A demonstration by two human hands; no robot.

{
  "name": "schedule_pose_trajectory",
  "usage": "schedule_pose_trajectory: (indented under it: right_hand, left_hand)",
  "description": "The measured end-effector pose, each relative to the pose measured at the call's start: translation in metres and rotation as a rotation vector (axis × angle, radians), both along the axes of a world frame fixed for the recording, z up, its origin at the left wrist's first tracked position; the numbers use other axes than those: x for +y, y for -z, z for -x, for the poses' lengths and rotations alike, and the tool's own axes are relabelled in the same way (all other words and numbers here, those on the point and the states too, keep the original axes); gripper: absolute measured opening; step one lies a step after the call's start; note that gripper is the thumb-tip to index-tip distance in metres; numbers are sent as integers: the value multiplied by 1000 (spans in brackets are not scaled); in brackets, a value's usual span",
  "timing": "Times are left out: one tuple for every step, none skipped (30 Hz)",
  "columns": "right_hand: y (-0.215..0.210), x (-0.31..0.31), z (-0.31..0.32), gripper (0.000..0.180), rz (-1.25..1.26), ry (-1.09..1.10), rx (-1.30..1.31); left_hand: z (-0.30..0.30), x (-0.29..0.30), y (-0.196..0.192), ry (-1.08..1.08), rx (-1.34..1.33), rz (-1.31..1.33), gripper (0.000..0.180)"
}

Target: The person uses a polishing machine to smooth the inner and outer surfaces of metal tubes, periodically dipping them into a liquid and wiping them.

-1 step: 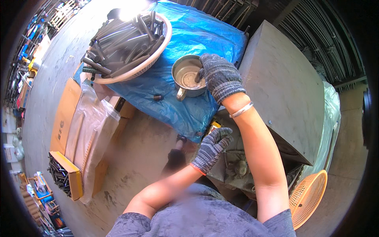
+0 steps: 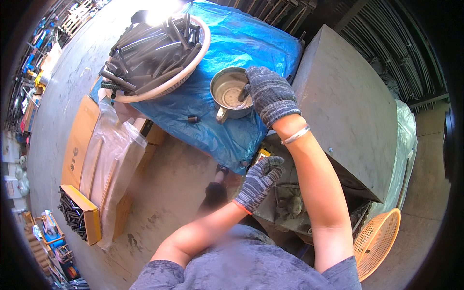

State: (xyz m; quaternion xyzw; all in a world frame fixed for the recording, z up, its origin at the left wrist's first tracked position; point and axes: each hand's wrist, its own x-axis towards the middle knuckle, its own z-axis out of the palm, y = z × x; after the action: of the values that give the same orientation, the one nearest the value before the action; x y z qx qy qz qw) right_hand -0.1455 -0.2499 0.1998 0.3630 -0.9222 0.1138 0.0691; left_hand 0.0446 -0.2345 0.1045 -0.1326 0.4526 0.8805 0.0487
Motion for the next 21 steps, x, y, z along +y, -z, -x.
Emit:
schedule_pose_trajectory:
  right_hand:
    - [-2,3,-2,23,33,6,-21]
    - [-6,11,-3,24,65,19,-41]
    - [-10,21,-7,25,102,38,-61]
    - [-12,37,-14,23,285,8,35]
    - [-17,60,-27,18,453,65,-16]
    - [-25,86,-47,13,625,128,-62]
    - [-28,113,-70,9,793,223,-95]
    - [-17,139,-87,10,901,311,-198]
    - [-7,170,-108,11,985,434,-276]
    - [3,195,-132,14,1081,508,-391]
    - [12,220,-156,18,1178,582,-489]
    - [23,240,-183,18,1209,670,-522]
    - [38,260,-211,18,1240,762,-558]
    - [66,291,-243,18,1148,844,-430]
    - [93,314,-271,18,1057,908,-317]
    - [108,322,-292,20,1136,1034,-300]
    - [122,326,-308,21,1219,1145,-293]
    - [139,335,-317,22,1315,1242,-266]
    - [151,337,-320,23,1238,1244,-185]
    - [163,336,-318,23,1159,1241,-109]
    - [171,333,-314,24,1077,1245,-41]
  left_hand:
    - [0,0,1,0,3,7,32]
    - [1,2,3,18,-7,10,32]
    - [2,4,4,42,-16,17,32]
    - [3,7,5,68,-25,25,32]
    - [4,12,4,95,-48,39,32]
    - [5,17,2,129,-71,57,32]
    - [3,22,1,195,-97,69,32]
    - [2,29,4,223,-104,132,30]
    - [2,41,2,264,-65,116,30]
    - [-1,48,4,311,-77,136,30]
    - [-1,59,7,363,-77,149,31]
    - [-5,68,17,438,-34,128,35]
    - [-8,79,18,521,-47,146,36]
    - [-10,96,18,605,-54,161,37]
    - [-11,110,17,675,-61,189,38]
    - [-12,126,18,741,-53,244,47]
    - [-12,141,22,745,-25,321,49]
    - [-12,164,31,745,29,404,52]
    - [-12,179,40,749,61,477,55]
    - [-9,192,60,795,28,533,67]
    - [-2,200,56,818,9,678,70]
